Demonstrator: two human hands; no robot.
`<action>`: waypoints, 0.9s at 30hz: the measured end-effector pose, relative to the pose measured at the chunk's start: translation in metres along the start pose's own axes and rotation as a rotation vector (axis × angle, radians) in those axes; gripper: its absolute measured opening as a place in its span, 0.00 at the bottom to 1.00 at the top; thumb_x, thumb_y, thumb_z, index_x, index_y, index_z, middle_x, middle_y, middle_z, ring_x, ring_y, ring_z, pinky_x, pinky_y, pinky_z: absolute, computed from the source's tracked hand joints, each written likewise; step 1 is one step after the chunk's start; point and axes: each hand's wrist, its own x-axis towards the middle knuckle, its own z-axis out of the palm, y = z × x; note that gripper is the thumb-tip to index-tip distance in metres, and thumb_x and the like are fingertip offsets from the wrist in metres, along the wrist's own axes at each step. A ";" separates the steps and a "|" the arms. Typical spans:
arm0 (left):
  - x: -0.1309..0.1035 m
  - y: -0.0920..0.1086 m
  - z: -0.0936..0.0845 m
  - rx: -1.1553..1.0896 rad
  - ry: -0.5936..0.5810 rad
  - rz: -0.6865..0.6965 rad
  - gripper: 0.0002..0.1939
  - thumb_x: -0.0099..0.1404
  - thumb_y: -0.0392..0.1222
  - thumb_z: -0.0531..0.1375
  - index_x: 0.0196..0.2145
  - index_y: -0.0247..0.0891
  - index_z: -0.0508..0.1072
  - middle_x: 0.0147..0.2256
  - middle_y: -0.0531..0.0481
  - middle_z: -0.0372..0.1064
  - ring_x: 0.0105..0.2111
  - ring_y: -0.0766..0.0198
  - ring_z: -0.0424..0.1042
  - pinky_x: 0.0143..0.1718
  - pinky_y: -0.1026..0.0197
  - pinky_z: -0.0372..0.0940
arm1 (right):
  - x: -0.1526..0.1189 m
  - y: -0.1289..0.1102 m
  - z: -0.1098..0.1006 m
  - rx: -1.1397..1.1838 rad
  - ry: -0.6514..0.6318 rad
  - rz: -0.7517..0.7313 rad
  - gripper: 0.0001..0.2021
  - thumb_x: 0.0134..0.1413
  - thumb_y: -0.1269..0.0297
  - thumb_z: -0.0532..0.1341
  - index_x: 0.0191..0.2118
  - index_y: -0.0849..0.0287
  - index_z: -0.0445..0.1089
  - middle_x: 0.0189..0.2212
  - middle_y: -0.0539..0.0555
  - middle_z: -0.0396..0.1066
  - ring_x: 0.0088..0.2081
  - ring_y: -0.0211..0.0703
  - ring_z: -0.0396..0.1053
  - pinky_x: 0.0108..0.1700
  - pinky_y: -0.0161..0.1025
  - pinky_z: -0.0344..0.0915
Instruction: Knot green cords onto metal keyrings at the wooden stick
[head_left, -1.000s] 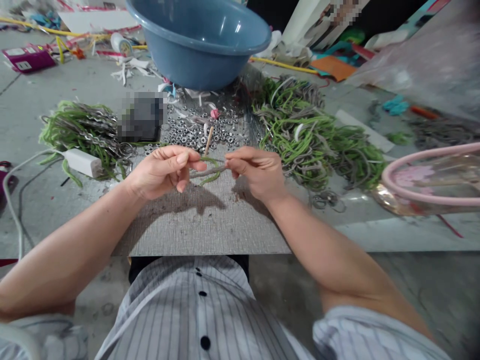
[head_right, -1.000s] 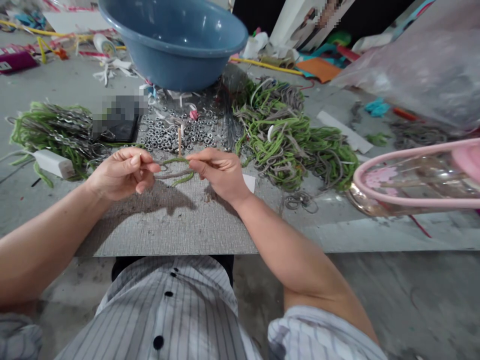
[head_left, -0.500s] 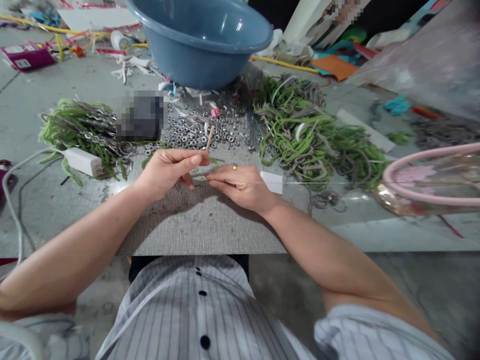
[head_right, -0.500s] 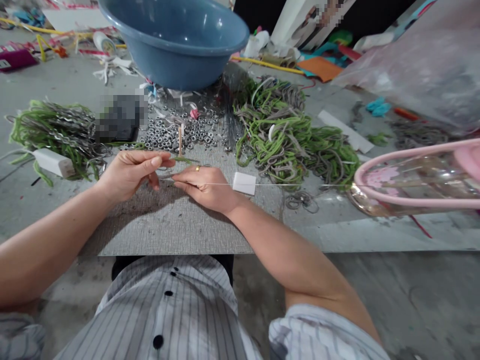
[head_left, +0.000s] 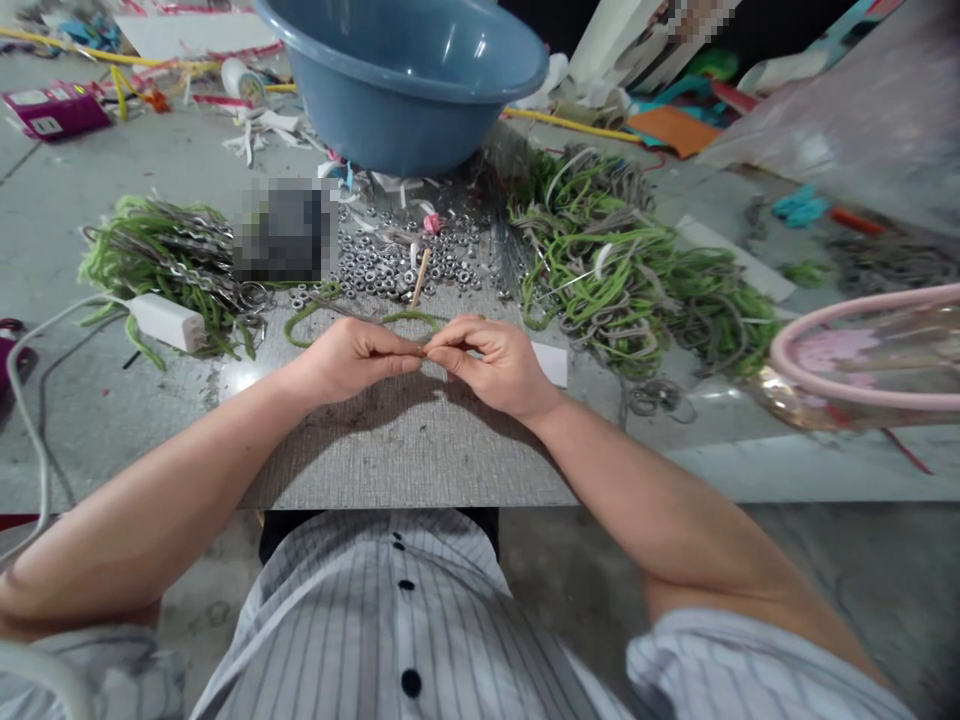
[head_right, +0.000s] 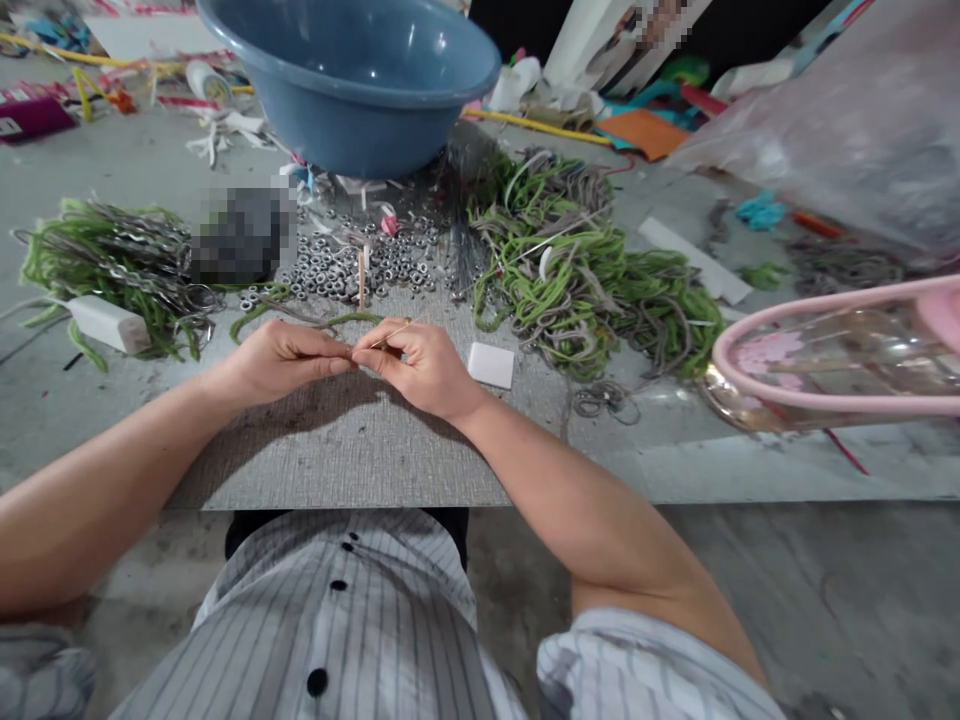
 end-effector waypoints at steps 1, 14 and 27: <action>0.000 0.000 0.000 0.011 -0.018 0.015 0.11 0.61 0.45 0.61 0.35 0.36 0.81 0.26 0.50 0.75 0.25 0.68 0.69 0.26 0.67 0.61 | 0.000 0.000 0.000 0.016 -0.002 0.014 0.11 0.59 0.61 0.62 0.26 0.57 0.71 0.27 0.50 0.75 0.29 0.35 0.71 0.32 0.34 0.67; 0.000 0.013 0.003 0.099 -0.113 0.032 0.12 0.64 0.41 0.56 0.28 0.34 0.77 0.25 0.51 0.73 0.26 0.69 0.69 0.31 0.66 0.62 | 0.001 -0.001 0.003 0.144 0.001 0.167 0.16 0.53 0.50 0.64 0.25 0.57 0.73 0.25 0.50 0.73 0.26 0.34 0.68 0.28 0.34 0.63; -0.003 0.014 -0.003 -0.142 -0.192 -0.118 0.13 0.63 0.45 0.58 0.33 0.33 0.78 0.29 0.49 0.75 0.27 0.68 0.68 0.30 0.66 0.62 | 0.005 -0.005 -0.001 0.416 -0.081 0.408 0.15 0.45 0.50 0.69 0.26 0.58 0.72 0.22 0.46 0.71 0.19 0.30 0.63 0.21 0.31 0.60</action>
